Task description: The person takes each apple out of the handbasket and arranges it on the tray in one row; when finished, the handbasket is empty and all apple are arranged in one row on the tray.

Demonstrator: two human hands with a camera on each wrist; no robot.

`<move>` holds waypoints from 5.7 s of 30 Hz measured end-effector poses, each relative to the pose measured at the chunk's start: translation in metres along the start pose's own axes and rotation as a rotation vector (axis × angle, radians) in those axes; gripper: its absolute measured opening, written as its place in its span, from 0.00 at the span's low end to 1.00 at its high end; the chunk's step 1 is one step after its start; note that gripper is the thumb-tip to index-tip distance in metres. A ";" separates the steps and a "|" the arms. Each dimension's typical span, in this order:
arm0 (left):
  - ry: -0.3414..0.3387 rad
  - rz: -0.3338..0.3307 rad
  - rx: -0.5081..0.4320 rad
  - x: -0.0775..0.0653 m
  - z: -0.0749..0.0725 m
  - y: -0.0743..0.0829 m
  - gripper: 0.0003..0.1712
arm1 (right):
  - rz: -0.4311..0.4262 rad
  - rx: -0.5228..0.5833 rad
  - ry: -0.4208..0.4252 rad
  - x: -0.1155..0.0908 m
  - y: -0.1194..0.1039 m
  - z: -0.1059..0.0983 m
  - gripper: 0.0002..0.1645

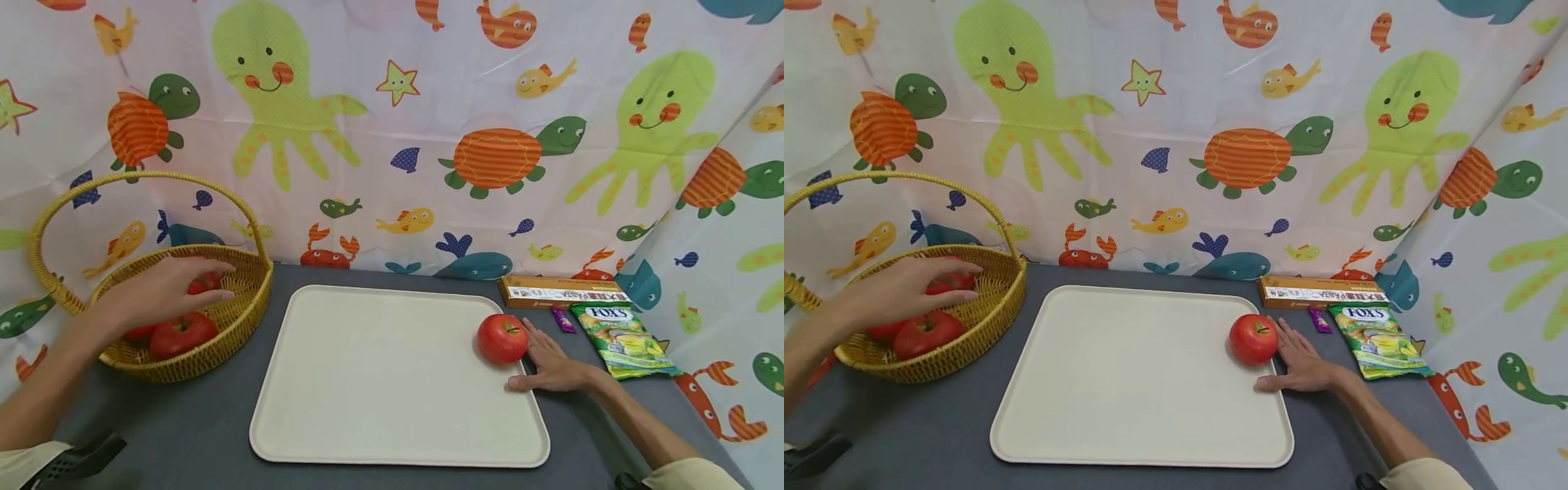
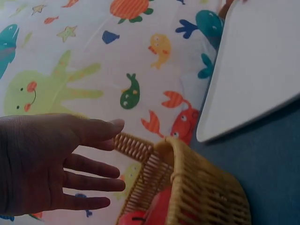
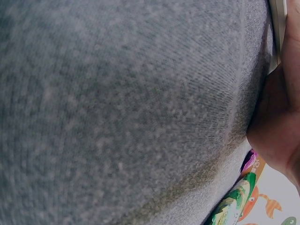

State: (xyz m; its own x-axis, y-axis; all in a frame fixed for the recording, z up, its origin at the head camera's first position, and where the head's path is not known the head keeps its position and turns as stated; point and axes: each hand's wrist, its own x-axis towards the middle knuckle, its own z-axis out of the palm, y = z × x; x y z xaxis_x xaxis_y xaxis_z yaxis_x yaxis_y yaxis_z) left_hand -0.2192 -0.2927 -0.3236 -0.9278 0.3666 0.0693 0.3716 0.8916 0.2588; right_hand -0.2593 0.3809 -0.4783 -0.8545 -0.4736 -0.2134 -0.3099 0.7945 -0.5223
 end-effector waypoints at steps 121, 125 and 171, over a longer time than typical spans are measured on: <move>-0.353 0.423 -0.069 0.042 -0.011 0.112 0.39 | 0.010 -0.015 0.040 0.000 -0.004 0.004 0.65; -0.368 0.459 -0.056 0.052 -0.008 0.121 0.38 | 0.018 -0.017 0.034 0.001 -0.006 0.004 0.66; -0.374 0.585 -0.109 0.178 0.116 0.232 0.36 | 0.044 -0.017 0.027 0.001 -0.007 0.001 0.68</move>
State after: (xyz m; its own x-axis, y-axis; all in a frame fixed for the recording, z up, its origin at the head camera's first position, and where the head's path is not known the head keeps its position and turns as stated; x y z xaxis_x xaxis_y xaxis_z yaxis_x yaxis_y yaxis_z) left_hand -0.2944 0.0103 -0.3629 -0.4959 0.8621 -0.1044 0.7826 0.4957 0.3766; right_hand -0.2574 0.3751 -0.4756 -0.8784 -0.4275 -0.2137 -0.2782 0.8209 -0.4987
